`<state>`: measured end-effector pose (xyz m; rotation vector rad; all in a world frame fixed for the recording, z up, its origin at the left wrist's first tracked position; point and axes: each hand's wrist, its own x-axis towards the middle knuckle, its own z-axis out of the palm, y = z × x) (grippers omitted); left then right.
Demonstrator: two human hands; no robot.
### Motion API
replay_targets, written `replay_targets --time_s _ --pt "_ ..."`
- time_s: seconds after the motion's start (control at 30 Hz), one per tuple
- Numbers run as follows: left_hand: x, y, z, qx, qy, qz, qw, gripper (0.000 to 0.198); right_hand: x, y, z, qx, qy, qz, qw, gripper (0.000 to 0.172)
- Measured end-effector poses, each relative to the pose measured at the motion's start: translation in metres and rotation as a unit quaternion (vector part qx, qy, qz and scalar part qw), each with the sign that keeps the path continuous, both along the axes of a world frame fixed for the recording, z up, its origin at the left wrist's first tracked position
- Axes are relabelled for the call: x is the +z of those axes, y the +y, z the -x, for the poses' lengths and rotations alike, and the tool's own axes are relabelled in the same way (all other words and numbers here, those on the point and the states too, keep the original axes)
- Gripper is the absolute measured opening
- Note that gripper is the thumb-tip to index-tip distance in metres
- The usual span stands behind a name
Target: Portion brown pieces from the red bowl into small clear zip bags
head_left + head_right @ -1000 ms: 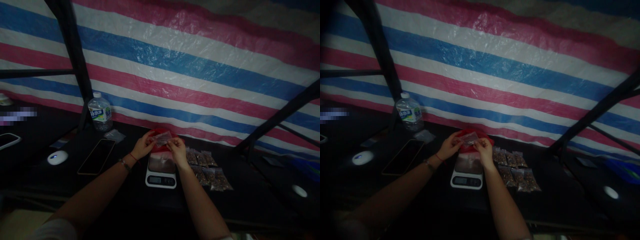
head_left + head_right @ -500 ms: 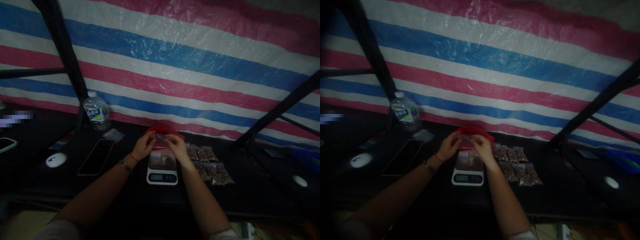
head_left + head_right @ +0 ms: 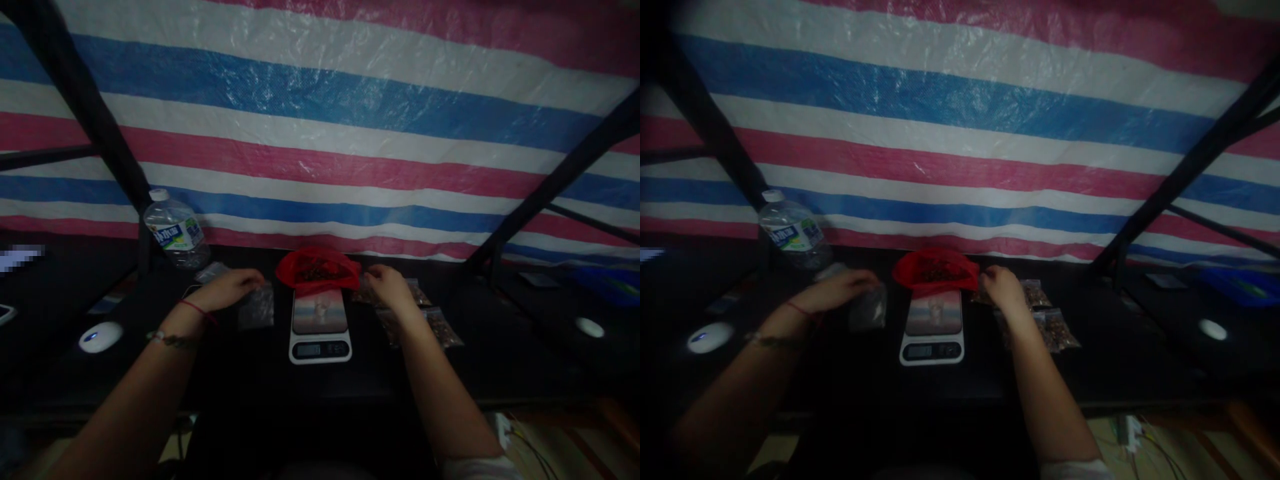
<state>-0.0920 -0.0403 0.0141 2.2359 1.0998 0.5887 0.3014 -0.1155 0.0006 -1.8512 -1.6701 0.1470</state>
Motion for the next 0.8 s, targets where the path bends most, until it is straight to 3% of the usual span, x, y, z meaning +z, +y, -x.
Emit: replay_targets --time_s 0.1,0.23,0.33,0.47,0.57,0.67,0.73,0.8 --pt "-0.021 -0.002 0.006 -0.027 0.123 0.029 0.992 0.019 -0.02 0.0 -0.011 -0.077 -0.124 0.116 0.983 0.04" --pt "-0.035 -0.005 -0.002 0.029 0.121 -0.084 0.989 0.027 -0.039 0.004 -0.001 -0.096 -0.193 0.122 0.969 0.045" --pt "-0.026 -0.011 -0.017 0.048 0.053 -0.158 0.985 0.036 -0.045 0.01 0.005 -0.081 -0.18 0.101 0.975 0.034" --pt "-0.007 -0.016 -0.051 -0.014 -0.009 -0.192 0.981 0.033 -0.047 0.015 0.0 -0.08 -0.125 0.094 0.984 0.025" --pt "-0.005 -0.01 -0.079 -0.051 -0.023 -0.215 0.975 0.029 -0.04 0.011 -0.012 -0.082 -0.069 0.033 0.994 0.027" --pt "-0.016 -0.002 -0.1 -0.024 -0.087 -0.197 0.976 0.025 -0.018 0.003 -0.019 -0.049 -0.008 -0.128 0.99 0.03" --pt "-0.026 -0.001 -0.11 -0.002 -0.177 -0.126 0.976 0.024 -0.001 -0.002 -0.012 0.013 0.02 -0.222 0.975 0.029" --pt "-0.033 -0.003 -0.115 -0.017 -0.265 -0.019 0.964 0.026 0.014 -0.003 0.006 0.093 0.033 -0.241 0.965 0.027"
